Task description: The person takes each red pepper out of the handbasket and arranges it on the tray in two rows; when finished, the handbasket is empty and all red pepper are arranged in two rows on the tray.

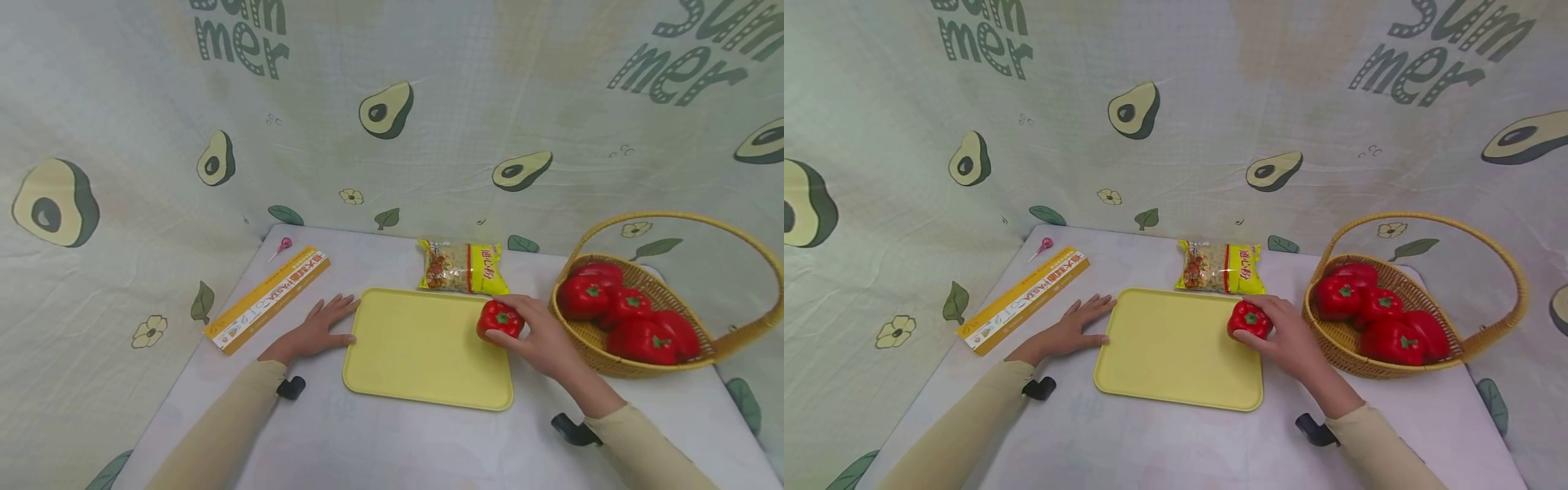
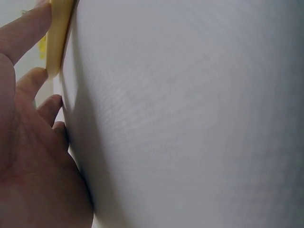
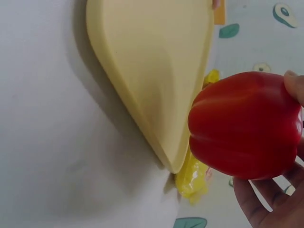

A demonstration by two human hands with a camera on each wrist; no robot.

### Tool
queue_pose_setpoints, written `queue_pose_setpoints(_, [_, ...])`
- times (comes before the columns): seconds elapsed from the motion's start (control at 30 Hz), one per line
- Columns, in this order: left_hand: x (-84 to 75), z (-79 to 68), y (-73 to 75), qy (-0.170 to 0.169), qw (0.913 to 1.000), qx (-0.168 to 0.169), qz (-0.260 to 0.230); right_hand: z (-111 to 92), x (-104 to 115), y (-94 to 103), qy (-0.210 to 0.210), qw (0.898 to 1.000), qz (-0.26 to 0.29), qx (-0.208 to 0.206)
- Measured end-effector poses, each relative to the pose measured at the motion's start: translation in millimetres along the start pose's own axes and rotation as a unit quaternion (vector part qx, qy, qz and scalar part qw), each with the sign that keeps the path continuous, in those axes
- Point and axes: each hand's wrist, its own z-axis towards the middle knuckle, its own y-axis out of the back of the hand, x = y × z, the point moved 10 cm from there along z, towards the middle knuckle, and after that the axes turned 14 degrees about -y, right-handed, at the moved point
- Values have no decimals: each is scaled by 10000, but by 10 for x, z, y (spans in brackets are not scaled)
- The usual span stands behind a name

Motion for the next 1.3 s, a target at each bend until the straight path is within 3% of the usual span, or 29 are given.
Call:
queue_pose_setpoints(0.2, [1, 0, -3, 14, 10000, 6, 31, 46, 101, -90, 157, 9998, 107, 34])
queue_pose_setpoints(0.47, [-4, -5, 0, 20, 10000, -6, 6, 100, 189, -214, 70, 9996, 219, 176])
queue_pose_setpoints(1.0, [37, 3, -13, 23, 10000, -8, 72, 176, 492, -413, 539, 9975, 421, 190])
queue_pose_setpoints(1.3, [61, 6, -31, 57, 9999, 21, 97, 239, 615, -566, 596, 9962, 477, 414])
